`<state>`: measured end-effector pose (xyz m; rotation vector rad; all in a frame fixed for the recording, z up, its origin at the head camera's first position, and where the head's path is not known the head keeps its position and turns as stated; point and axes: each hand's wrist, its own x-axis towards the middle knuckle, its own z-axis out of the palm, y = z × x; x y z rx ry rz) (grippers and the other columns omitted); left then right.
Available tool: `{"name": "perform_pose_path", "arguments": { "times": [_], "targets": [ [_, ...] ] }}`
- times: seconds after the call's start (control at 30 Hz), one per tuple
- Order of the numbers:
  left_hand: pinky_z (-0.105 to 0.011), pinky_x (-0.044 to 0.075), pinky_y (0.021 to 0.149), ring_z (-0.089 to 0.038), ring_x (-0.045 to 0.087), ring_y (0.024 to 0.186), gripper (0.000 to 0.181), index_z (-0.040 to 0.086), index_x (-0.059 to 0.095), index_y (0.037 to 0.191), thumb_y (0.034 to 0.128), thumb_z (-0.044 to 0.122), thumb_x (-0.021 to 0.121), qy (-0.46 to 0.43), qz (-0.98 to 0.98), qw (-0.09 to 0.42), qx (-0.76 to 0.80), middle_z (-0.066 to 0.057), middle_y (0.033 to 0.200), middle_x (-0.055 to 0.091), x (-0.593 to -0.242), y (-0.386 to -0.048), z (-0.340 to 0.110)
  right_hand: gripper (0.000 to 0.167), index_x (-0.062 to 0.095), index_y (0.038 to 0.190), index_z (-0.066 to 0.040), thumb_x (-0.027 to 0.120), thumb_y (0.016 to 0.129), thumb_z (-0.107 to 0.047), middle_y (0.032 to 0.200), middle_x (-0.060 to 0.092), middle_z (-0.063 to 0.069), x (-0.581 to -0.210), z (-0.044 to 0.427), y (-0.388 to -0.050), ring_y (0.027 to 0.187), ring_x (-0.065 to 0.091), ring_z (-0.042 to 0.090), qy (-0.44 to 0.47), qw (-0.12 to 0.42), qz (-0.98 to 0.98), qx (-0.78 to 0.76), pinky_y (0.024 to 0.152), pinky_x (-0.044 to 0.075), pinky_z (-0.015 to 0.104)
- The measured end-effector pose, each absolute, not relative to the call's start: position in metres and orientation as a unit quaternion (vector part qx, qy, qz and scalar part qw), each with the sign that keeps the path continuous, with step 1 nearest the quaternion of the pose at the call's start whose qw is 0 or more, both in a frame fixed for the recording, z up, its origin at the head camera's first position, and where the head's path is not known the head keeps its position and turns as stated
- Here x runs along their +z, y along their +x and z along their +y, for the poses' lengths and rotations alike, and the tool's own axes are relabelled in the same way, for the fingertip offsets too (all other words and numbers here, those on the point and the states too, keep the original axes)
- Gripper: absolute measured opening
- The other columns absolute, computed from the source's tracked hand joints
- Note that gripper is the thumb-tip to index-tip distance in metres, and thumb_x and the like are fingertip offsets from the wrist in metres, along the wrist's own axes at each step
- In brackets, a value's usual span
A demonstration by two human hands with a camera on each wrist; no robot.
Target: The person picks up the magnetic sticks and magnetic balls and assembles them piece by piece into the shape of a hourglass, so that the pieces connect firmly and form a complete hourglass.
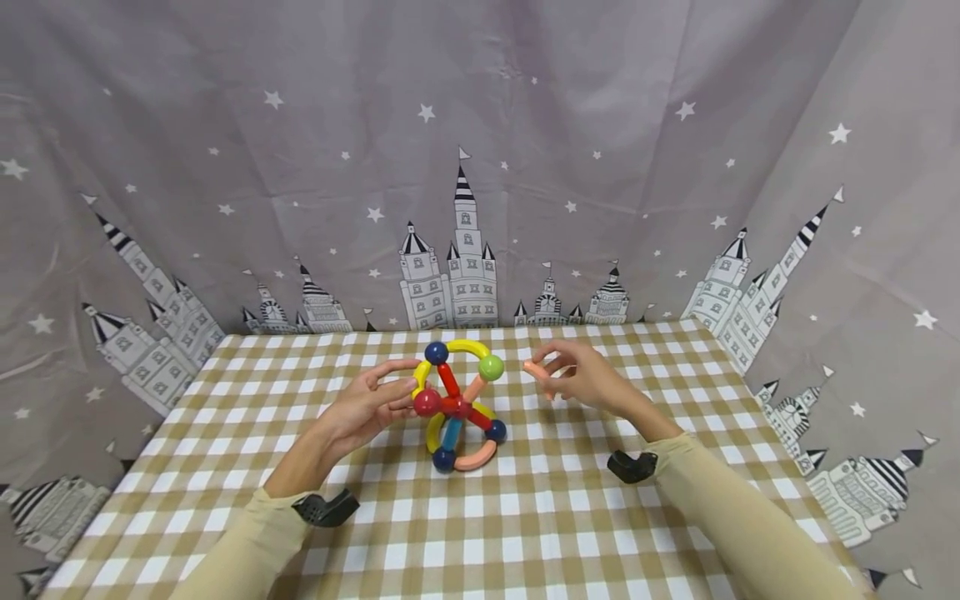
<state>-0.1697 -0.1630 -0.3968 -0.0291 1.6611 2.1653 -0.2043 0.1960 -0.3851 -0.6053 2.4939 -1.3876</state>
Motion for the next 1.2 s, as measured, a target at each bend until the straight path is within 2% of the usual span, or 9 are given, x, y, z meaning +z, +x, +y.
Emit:
{"name": "perform_pose_path", "arguments": {
  "times": [0.23,0.37,0.47,0.63,0.77,0.87,1.0,1.2],
  "targets": [
    [-0.040,0.058,0.092,-0.022,0.068,0.085,0.050,0.008,0.050,0.144,0.0991,0.014,0.070,-0.014,0.603,0.208,0.770,-0.010,0.109,0.072,-0.396,-0.171,-0.162,0.039,0.061,0.130,-0.011,0.075,0.094,-0.009,0.116,0.068,0.020,-0.370,0.193,-0.175,0.095,0.071,0.032,-0.184,0.158,0.811,-0.533,0.073,0.061,0.051],
    [-0.037,0.059,0.088,-0.022,0.067,0.084,0.050,0.007,0.049,0.144,0.0993,0.013,0.070,-0.013,0.598,0.209,0.773,-0.009,0.108,0.072,-0.397,-0.170,-0.162,0.043,0.057,0.134,-0.009,0.075,0.095,-0.012,0.116,0.068,0.020,-0.366,0.187,-0.164,0.091,0.072,0.033,-0.164,0.168,0.797,-0.557,0.074,0.061,0.050],
    [-0.036,0.059,0.086,-0.022,0.067,0.083,0.049,0.006,0.049,0.144,0.0999,0.011,0.068,-0.010,0.595,0.209,0.776,-0.008,0.104,0.072,-0.397,-0.170,-0.162,0.043,0.056,0.133,-0.008,0.076,0.095,-0.013,0.115,0.069,0.020,-0.364,0.182,-0.158,0.089,0.072,0.035,-0.156,0.172,0.784,-0.576,0.075,0.061,0.049],
    [-0.036,0.059,0.086,-0.021,0.067,0.082,0.048,0.006,0.049,0.144,0.1000,0.011,0.068,-0.009,0.594,0.208,0.777,-0.007,0.101,0.072,-0.396,-0.170,-0.162,0.042,0.057,0.132,-0.009,0.076,0.095,-0.015,0.115,0.068,0.020,-0.362,0.173,-0.150,0.089,0.073,0.036,-0.153,0.172,0.770,-0.595,0.077,0.060,0.056],
    [-0.036,0.059,0.085,-0.021,0.066,0.082,0.049,0.007,0.049,0.145,0.0999,0.011,0.068,-0.008,0.596,0.207,0.776,-0.007,0.101,0.072,-0.396,-0.170,-0.162,0.042,0.057,0.132,-0.009,0.076,0.094,-0.015,0.115,0.067,0.021,-0.363,0.166,-0.147,0.090,0.072,0.041,-0.141,0.160,0.766,-0.606,0.074,0.061,0.051],
    [-0.037,0.059,0.086,-0.021,0.067,0.083,0.049,0.007,0.049,0.145,0.0999,0.010,0.068,-0.011,0.596,0.207,0.776,-0.007,0.102,0.072,-0.396,-0.169,-0.162,0.042,0.058,0.132,-0.008,0.077,0.094,-0.015,0.116,0.065,0.025,-0.365,0.161,-0.146,0.089,0.072,0.039,-0.131,0.154,0.764,-0.613,0.073,0.062,0.046],
    [-0.037,0.059,0.087,-0.022,0.068,0.083,0.048,0.007,0.049,0.144,0.1000,0.011,0.068,-0.015,0.597,0.206,0.776,-0.008,0.104,0.072,-0.396,-0.169,-0.161,0.044,0.058,0.131,-0.006,0.078,0.094,-0.016,0.116,0.063,0.026,-0.367,0.157,-0.144,0.089,0.072,0.035,-0.118,0.153,0.761,-0.620,0.075,0.062,0.048],
    [-0.040,0.058,0.091,-0.022,0.069,0.085,0.049,0.006,0.048,0.145,0.1003,0.011,0.068,-0.018,0.598,0.201,0.776,-0.010,0.108,0.072,-0.396,-0.168,-0.161,0.050,0.054,0.135,-0.004,0.078,0.093,-0.013,0.123,0.061,0.026,-0.368,0.153,-0.139,0.096,0.073,0.039,-0.091,0.172,0.731,-0.654,0.080,0.061,0.050]
  ]
}}
